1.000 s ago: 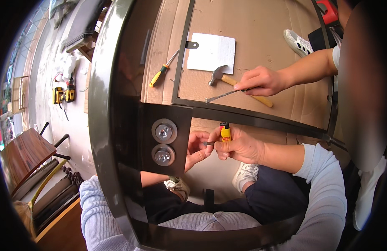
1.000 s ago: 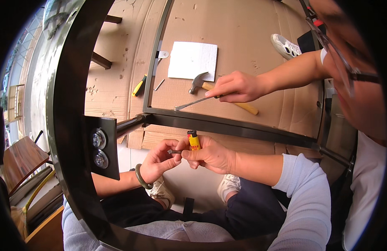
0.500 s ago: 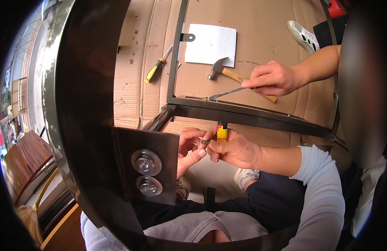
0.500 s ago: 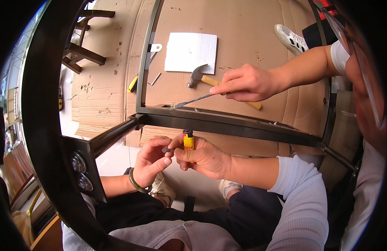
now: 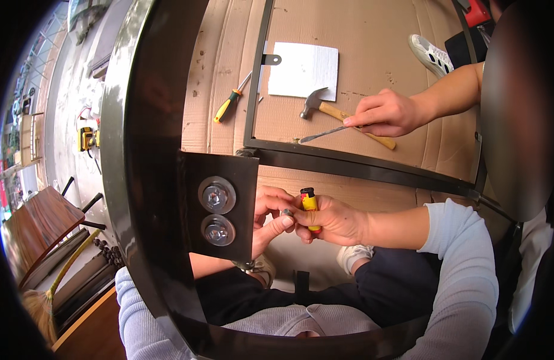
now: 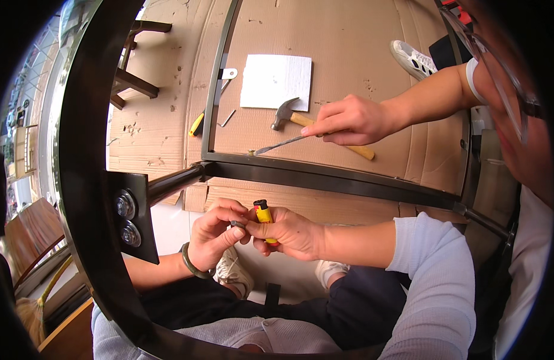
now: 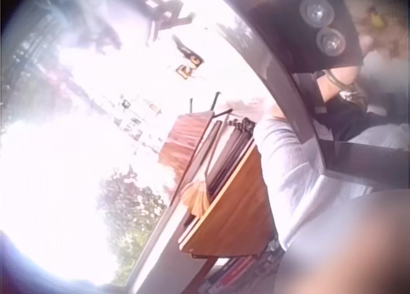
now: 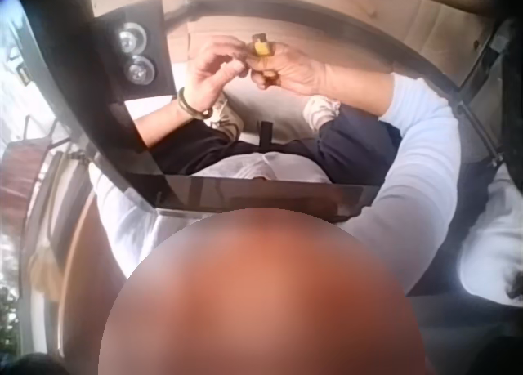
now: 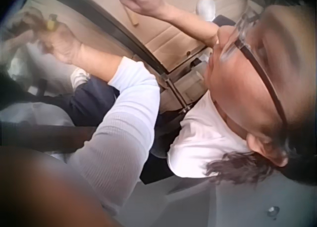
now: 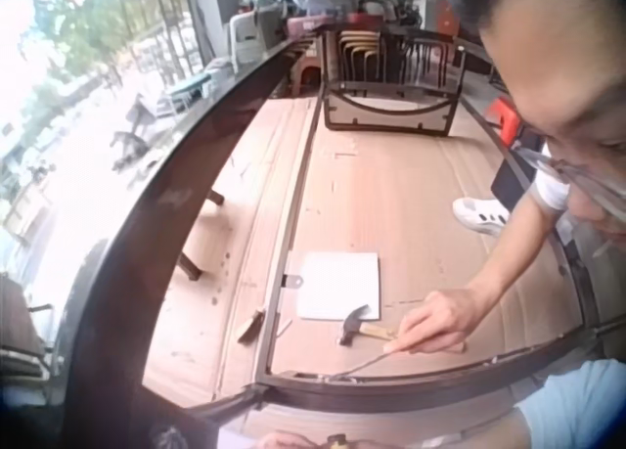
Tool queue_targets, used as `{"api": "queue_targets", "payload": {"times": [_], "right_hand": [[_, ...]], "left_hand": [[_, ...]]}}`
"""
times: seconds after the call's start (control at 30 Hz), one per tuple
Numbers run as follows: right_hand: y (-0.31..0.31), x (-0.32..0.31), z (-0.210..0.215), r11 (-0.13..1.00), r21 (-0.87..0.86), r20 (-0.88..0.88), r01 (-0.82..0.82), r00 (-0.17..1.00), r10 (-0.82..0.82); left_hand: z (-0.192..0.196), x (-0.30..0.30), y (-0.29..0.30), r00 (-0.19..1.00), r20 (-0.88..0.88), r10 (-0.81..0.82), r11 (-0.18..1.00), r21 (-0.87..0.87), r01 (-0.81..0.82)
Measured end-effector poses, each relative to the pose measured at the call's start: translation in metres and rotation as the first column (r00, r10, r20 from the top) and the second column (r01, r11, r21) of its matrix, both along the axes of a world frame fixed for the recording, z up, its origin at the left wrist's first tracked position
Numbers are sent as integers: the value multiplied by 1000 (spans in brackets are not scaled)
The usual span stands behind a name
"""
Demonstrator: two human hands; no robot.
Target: The person assembles a metal chair frame by inserting pins and tightening screws with a screwdriver and hammer. They work on multiple joints, aligning parts and securing them while another person assists by holding the frame.
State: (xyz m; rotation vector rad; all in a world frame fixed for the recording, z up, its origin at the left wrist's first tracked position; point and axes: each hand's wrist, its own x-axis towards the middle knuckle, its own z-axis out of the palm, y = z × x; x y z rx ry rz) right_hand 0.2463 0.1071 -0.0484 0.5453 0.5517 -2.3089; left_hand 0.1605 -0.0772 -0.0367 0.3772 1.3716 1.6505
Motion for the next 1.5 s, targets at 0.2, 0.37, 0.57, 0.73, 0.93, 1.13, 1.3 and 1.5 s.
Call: {"api": "queue_targets", "payload": {"times": [0.2,0.37,0.57,0.73,0.93,1.13,1.3,1.5], "right_hand": [[18,3,2,783,618,-288,-71,906,310],[24,6,6,648,760,-407,52,816,412],[32,-1,15,650,760,-396,16,804,443],[34,2,15,649,755,-441,91,803,401],[35,2,18,650,743,-456,159,831,318],[39,-7,23,759,645,-390,92,893,223],[34,-2,20,796,605,-273,21,944,183],[34,1,18,783,622,-284,16,936,207]], "left_hand": [[2,-9,6,999,-14,48,999,-13,-48],[-4,-6,6,999,33,42,999,-16,-42],[-12,-6,8,991,132,-13,1000,-24,17],[-14,-10,11,982,177,-71,997,-29,77],[-10,-10,16,968,250,-35,997,-59,51],[-11,-10,18,948,318,-31,998,-46,49],[-17,-9,16,943,331,-33,998,-33,47],[-15,-9,16,923,383,-35,999,-22,47]]}}
